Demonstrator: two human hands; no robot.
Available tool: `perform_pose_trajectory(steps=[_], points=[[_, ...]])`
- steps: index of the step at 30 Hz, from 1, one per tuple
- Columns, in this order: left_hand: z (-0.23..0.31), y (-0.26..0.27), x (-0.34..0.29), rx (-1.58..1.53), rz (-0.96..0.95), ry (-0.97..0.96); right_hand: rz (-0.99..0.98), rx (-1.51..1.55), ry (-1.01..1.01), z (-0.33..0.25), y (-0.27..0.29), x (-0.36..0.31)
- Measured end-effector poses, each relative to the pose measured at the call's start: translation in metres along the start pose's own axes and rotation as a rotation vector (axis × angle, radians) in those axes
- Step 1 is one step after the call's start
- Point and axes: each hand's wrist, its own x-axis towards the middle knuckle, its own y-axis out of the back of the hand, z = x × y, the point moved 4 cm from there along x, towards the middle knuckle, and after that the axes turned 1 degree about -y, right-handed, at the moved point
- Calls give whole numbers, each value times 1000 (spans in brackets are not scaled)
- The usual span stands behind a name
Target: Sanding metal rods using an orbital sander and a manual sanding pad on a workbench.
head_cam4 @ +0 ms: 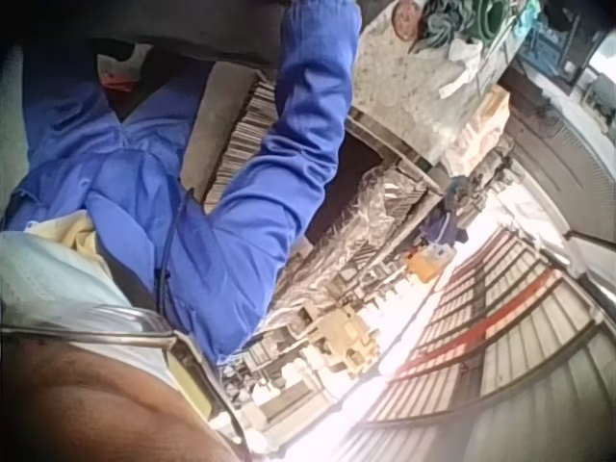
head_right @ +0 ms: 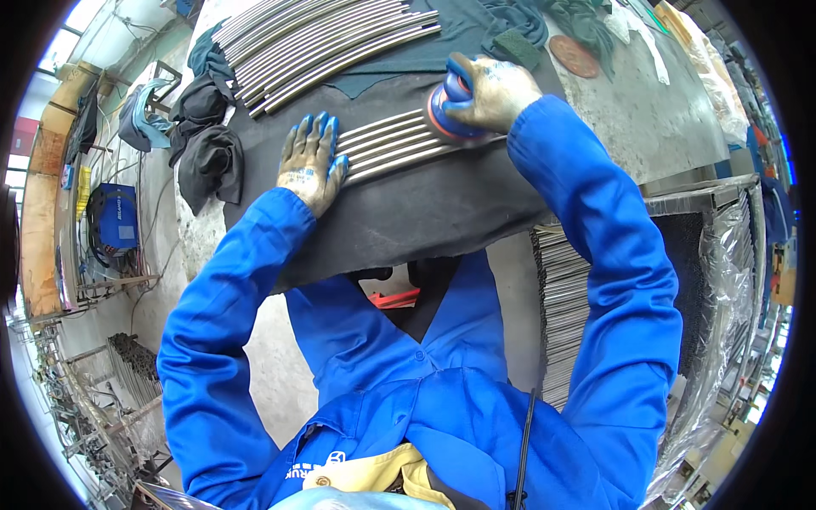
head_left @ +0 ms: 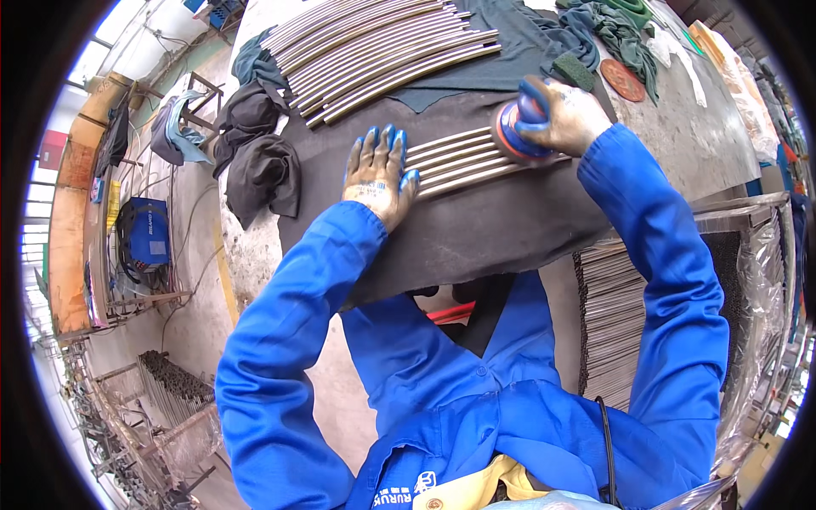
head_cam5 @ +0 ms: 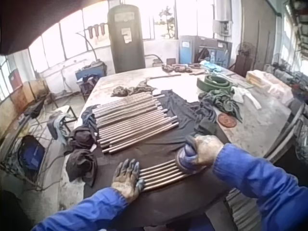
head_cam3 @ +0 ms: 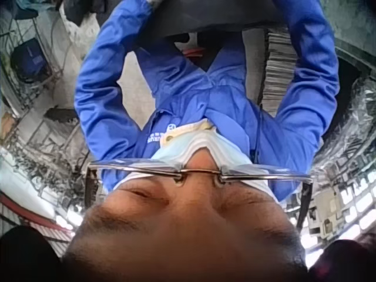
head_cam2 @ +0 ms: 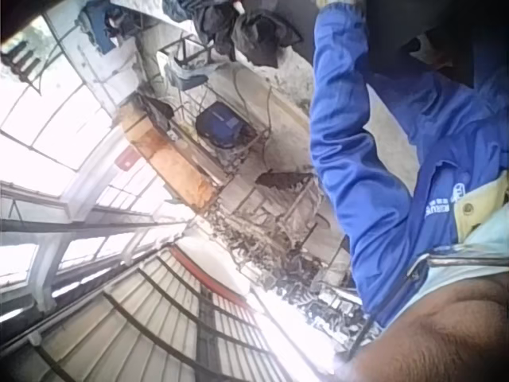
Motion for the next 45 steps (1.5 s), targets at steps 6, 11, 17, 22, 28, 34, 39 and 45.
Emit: perform_pose_trajectory(steps=[6, 11, 17, 22, 28, 34, 39, 45], points=[[2, 6, -6, -4, 9, -15, -11, -31, 31, 10, 8, -13], [-2, -1, 0, -8, 22, -2, -33, -41, -121, 29, 13, -4], [-5, -5, 2, 20, 42, -15, 33, -15, -55, 32, 2, -12], [-11, -4, 12, 8, 31, 33, 53, -48, 3, 8, 3, 5], [-15, -6, 21, 25, 20, 70, 20, -27, 76, -58, 5, 20], [-17, -22, 18, 54, 35, 112, 40, -26, 149, -90, 4, 21], [-12, -15, 16, 29, 1, 124, 22, -44, 155, -99, 4, 18], [-21, -15, 32, 31, -67, 229, 9, -48, 99, -98, 2, 47]])
